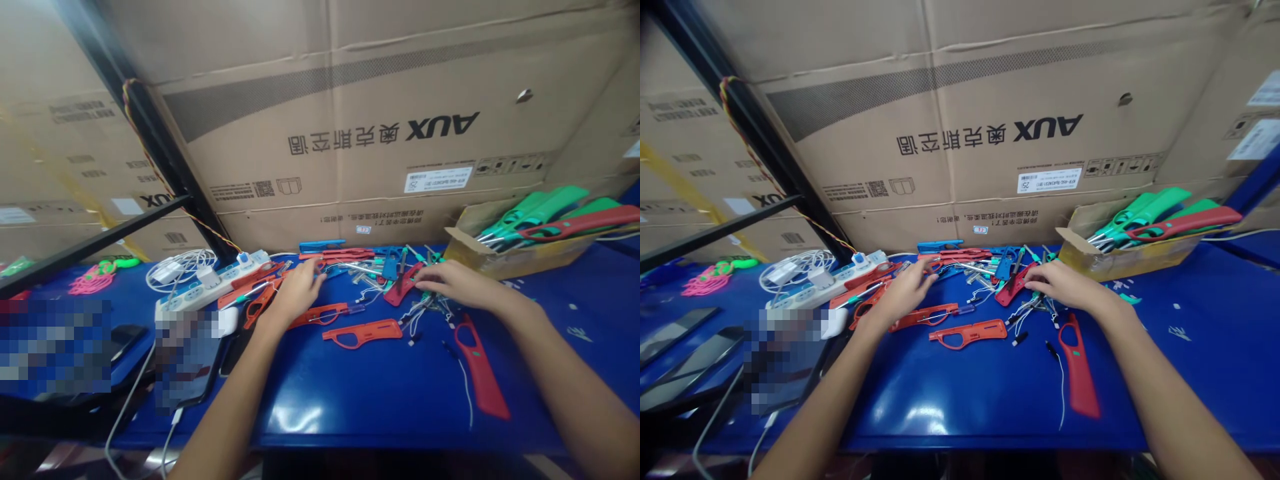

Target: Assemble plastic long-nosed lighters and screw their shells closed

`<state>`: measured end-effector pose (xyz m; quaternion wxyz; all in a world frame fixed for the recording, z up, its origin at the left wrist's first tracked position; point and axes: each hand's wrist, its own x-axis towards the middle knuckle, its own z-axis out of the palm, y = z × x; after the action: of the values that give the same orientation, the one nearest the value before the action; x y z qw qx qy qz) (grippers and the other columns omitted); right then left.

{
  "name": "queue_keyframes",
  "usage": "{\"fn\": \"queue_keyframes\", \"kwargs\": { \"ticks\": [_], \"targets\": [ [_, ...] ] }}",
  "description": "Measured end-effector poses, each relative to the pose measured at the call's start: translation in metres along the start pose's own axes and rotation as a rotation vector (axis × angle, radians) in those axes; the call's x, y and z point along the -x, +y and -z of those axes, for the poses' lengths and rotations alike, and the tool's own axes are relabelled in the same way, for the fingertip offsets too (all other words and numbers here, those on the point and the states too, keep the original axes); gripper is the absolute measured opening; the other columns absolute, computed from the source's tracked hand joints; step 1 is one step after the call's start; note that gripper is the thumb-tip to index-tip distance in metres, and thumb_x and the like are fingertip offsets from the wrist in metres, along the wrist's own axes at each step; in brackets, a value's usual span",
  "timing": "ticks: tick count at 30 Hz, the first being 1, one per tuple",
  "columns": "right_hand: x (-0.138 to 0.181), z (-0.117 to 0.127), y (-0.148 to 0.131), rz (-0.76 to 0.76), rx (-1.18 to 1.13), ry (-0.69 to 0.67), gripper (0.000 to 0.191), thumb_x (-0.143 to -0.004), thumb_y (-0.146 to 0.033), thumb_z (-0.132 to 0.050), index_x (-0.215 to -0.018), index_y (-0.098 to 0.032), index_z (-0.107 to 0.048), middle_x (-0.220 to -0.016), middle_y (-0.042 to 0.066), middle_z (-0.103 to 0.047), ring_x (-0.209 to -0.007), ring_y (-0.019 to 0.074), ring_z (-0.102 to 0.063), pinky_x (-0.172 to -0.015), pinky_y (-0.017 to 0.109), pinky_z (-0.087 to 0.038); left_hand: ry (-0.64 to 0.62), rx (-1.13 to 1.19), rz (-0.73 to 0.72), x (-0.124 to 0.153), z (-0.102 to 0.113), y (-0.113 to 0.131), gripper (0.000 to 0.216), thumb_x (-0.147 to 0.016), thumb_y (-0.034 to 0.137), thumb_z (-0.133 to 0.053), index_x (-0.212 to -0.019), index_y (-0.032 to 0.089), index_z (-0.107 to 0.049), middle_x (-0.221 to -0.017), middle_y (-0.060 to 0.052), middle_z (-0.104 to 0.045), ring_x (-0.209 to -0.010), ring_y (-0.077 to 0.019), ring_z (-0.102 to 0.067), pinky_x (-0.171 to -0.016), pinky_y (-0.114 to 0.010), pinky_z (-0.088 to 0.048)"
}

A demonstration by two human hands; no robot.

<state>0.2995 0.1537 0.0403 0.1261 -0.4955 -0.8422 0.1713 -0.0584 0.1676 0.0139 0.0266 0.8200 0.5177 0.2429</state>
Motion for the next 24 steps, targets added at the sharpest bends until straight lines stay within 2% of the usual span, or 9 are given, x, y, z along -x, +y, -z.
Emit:
{"fn": "queue_keyframes", "kwargs": {
  "ticks": [2, 4, 10, 14, 17, 21, 24],
  "targets": [
    [0.0, -0.001, 0.003, 0.0, 0.016, 0.004, 0.039, -0.093, -0.051, -0.049, -0.093, -0.023, -0.075, -0.092, 0.007, -0.077, -0.083, 0.0251, -0.07, -0.074, 0.035, -0.05, -0.023, -0.028, -0.088, 0.001, -0.009, 0.004, 0.033, -0.1, 0.025, -0.054, -0.131, 0.017, -0.056, -0.133, -0.013, -0.066, -0.124, -0.0277, -0.06, -0.104, -0.042, -0.048],
    [-0.001, -0.002, 0.004, -0.003, 0.03, 0.015, 0.039, -0.094, -0.051, -0.048, -0.091, -0.023, -0.074, -0.086, 0.006, -0.076, -0.077, 0.0236, -0.07, -0.069, 0.033, -0.049, -0.037, -0.062, -0.157, 0.0, -0.018, 0.008, 0.033, -0.1, 0.025, -0.053, -0.132, 0.018, -0.056, -0.138, -0.011, -0.063, -0.13, -0.0271, -0.056, -0.109, -0.043, -0.044],
    [-0.003, -0.005, 0.001, -0.077, 0.191, 0.141, 0.038, -0.097, -0.046, -0.043, -0.096, -0.023, -0.075, -0.081, 0.006, -0.077, -0.072, 0.0233, -0.071, -0.064, 0.031, -0.046, -0.001, -0.164, -0.248, -0.026, -0.041, 0.018, 0.041, -0.106, 0.03, -0.041, -0.143, 0.015, -0.048, -0.145, -0.014, -0.058, -0.133, -0.0276, -0.051, -0.111, -0.045, -0.039],
    [-0.004, -0.007, -0.001, -0.101, 0.264, 0.193, 0.038, -0.099, -0.045, -0.044, -0.1, -0.025, -0.076, -0.081, 0.006, -0.078, -0.072, 0.0248, -0.071, -0.063, 0.032, -0.045, -0.016, -0.206, -0.305, -0.032, -0.047, 0.018, 0.041, -0.106, 0.031, -0.042, -0.144, 0.017, -0.049, -0.137, -0.011, -0.064, -0.125, -0.0261, -0.054, -0.109, -0.044, -0.038],
    [-0.006, -0.01, -0.004, -0.076, 0.331, 0.275, 0.035, -0.098, -0.043, -0.046, -0.099, -0.025, -0.076, -0.085, 0.005, -0.079, -0.076, 0.027, -0.073, -0.063, 0.033, -0.046, -0.009, -0.241, -0.306, -0.03, -0.045, 0.016, 0.033, -0.104, 0.024, -0.047, -0.134, 0.015, -0.059, -0.125, -0.012, -0.067, -0.118, -0.0273, -0.056, -0.105, -0.044, -0.038],
    [-0.008, -0.018, -0.009, -0.038, 0.332, 0.322, 0.035, -0.1, -0.042, -0.046, -0.1, -0.025, -0.076, -0.087, 0.005, -0.08, -0.081, 0.0289, -0.074, -0.065, 0.036, -0.05, -0.006, -0.253, -0.302, -0.028, -0.041, 0.018, 0.02, -0.1, 0.023, -0.053, -0.106, 0.015, -0.071, -0.106, -0.012, -0.069, -0.109, -0.0288, -0.057, -0.1, -0.044, -0.04],
    [-0.011, -0.028, -0.015, 0.012, 0.309, 0.336, 0.035, -0.102, -0.04, -0.043, -0.107, -0.024, -0.074, -0.107, 0.006, -0.078, -0.097, 0.0276, -0.073, -0.079, 0.038, -0.055, 0.007, -0.21, -0.293, -0.027, -0.038, 0.02, 0.017, -0.099, 0.022, -0.056, -0.099, 0.015, -0.071, -0.102, -0.011, -0.069, -0.106, -0.0281, -0.058, -0.098, -0.043, -0.041]
  ]
}}
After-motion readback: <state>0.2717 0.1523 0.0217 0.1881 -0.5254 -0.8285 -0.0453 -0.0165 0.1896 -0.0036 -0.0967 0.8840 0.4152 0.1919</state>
